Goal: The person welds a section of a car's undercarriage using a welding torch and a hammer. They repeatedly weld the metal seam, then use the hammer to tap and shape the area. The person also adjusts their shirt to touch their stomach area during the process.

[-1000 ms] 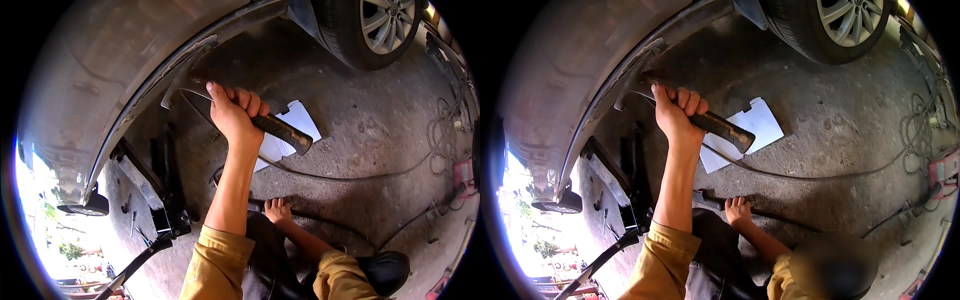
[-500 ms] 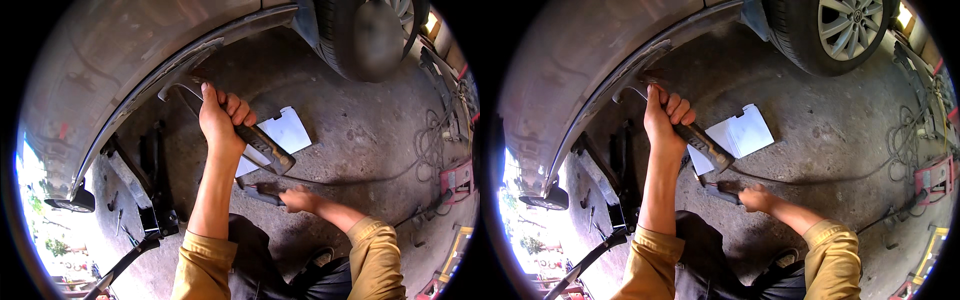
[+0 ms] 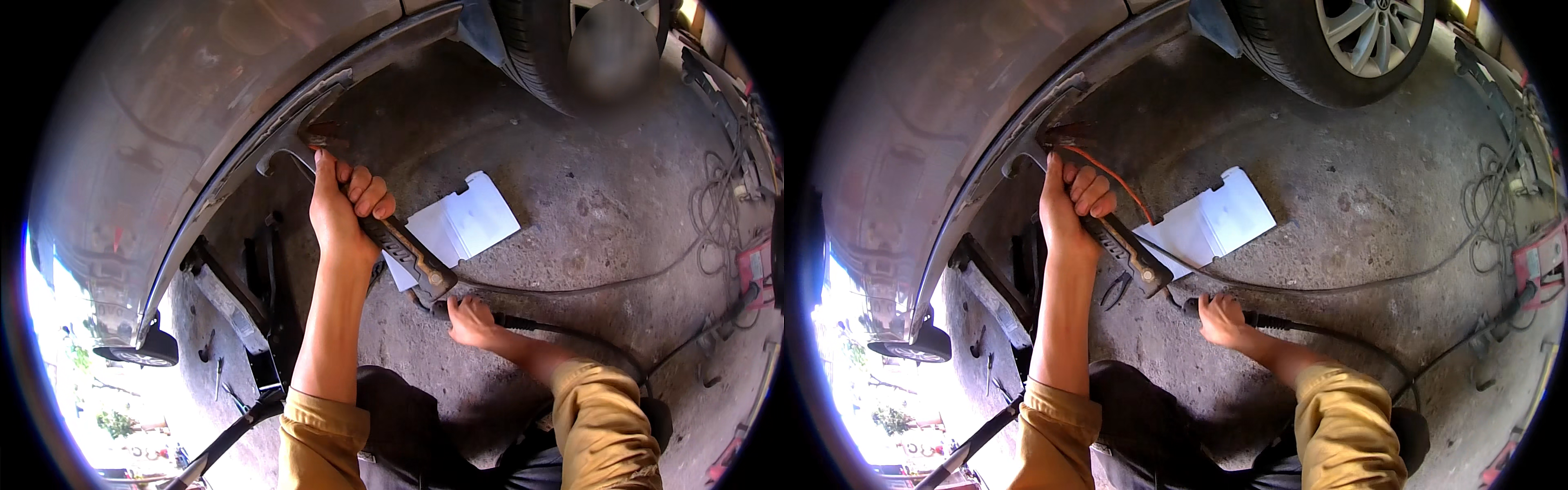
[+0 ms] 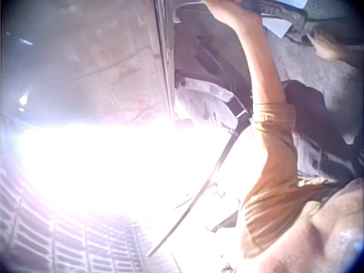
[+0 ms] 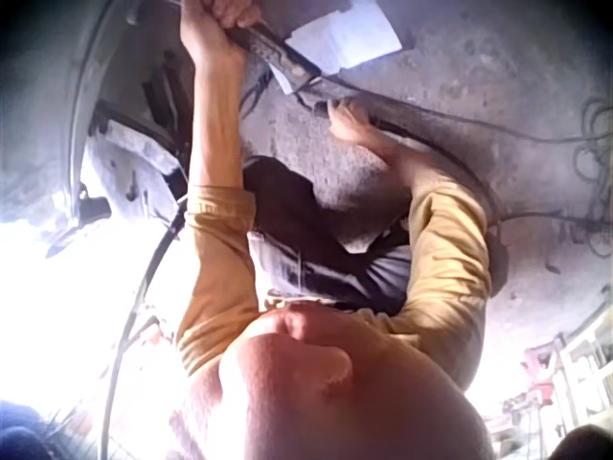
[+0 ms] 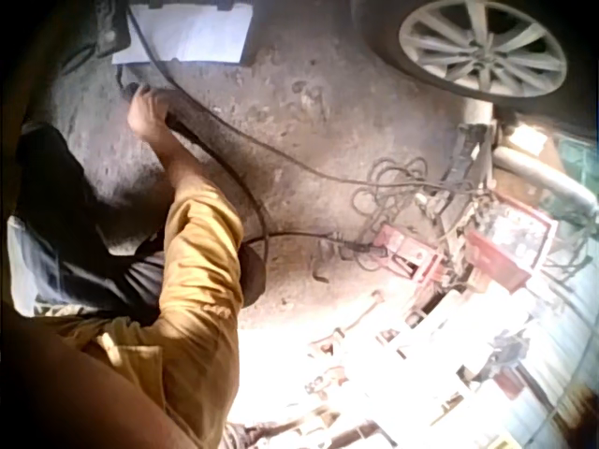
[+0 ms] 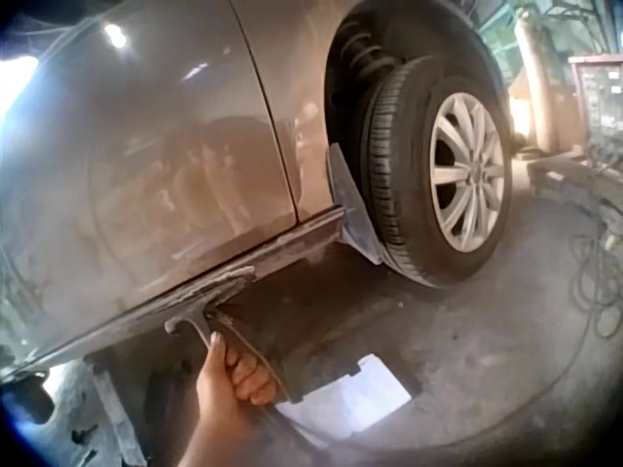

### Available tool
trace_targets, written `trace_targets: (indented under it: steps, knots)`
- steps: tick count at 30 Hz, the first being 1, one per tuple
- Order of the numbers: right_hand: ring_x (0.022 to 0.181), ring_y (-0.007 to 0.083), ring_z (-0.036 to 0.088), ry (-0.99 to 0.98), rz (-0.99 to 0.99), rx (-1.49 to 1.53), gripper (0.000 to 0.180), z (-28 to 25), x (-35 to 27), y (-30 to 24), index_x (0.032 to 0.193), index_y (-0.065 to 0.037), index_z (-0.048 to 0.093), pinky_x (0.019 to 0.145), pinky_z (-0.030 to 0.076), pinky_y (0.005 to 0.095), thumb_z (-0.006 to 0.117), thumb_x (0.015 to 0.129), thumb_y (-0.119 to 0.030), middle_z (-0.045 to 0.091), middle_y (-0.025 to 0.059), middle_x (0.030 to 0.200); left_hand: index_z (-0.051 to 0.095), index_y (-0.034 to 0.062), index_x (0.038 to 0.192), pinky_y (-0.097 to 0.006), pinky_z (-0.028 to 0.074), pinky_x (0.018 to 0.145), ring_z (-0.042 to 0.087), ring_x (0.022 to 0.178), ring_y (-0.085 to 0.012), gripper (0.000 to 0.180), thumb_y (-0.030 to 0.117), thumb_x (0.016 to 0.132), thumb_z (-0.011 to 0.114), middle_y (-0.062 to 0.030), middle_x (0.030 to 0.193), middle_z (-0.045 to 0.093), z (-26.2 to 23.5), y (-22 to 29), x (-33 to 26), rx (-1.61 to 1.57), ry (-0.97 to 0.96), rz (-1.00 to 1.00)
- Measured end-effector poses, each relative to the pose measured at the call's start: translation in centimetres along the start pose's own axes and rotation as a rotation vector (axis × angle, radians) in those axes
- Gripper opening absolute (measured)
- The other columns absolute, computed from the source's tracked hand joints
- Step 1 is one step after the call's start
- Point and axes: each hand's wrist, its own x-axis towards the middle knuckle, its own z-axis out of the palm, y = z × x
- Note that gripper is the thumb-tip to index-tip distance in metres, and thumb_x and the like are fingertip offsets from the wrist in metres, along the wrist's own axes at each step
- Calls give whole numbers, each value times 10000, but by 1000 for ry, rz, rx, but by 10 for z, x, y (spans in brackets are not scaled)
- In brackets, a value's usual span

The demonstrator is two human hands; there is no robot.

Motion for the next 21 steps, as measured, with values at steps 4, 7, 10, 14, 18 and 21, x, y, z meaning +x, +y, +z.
trace_targets:
  steps: [4, 7, 10, 14, 18, 21]
  knots:
    - [819, 368, 675, -75, 114, 247, 488, -68, 5, 11, 1154, -3, 494, 725, 551, 456, 649, 817, -319, 670, 215, 878, 373, 160, 752, -283, 263, 446, 260, 451, -99, 404, 466, 1013, 412, 30, 558, 273, 5, -5, 4, -7, 27, -24]
    - [860, 375, 664, -64, 19, 413, 412, -108, 3, 26, 1019, 17, 568, 753, 514, 458, 643, 799, -322, 671, 216, 903, 368, 162, 745, -288, 262, 451, 260, 454, -108, 413, 475, 1010, 411, 23, 562, 272, 8, -4, 6, 8, 23, -4]
    - [842, 364, 665, 411, -335, 484, 405, -113, 10, 77, 1015, 45, 604, 750, 509, 430, 647, 758, -265, 671, 216, 863, 369, 165, 742, -290, 269, 457, 265, 458, -109, 412, 478, 1005, 420, 23, 567, 278, 11, -18, 14, -16, 51, -50]
    - [788, 331, 668, 13, 218, 316, 350, -205, -6, 86, 985, 48, 634, 719, 516, 417, 630, 734, -196, 679, 197, 829, 366, 161, 740, -287, 281, 478, 280, 471, -109, 401, 453, 1004, 437, 25, 570, 289, -13, -6, 18, 34, 7, -108]
    - [532, 194, 615, 254, 394, 453, 258, -226, -7, 126, 943, 4, 624, 486, 472, 347, 625, 746, -163, 618, 115, 634, 365, 155, 716, -310, 315, 439, 322, 437, -125, 476, 544, 982, 429, 5, 535, 309, -108, -8, -9, 353, -19, -428]
    - [447, 148, 551, 266, 362, 585, 186, -223, -4, 150, 900, 1, 595, 393, 404, 313, 613, 768, -128, 557, 60, 558, 389, 147, 700, -320, 335, 423, 363, 425, -147, 524, 603, 955, 430, -8, 521, 354, -196, -54, -54, 545, 161, -583]
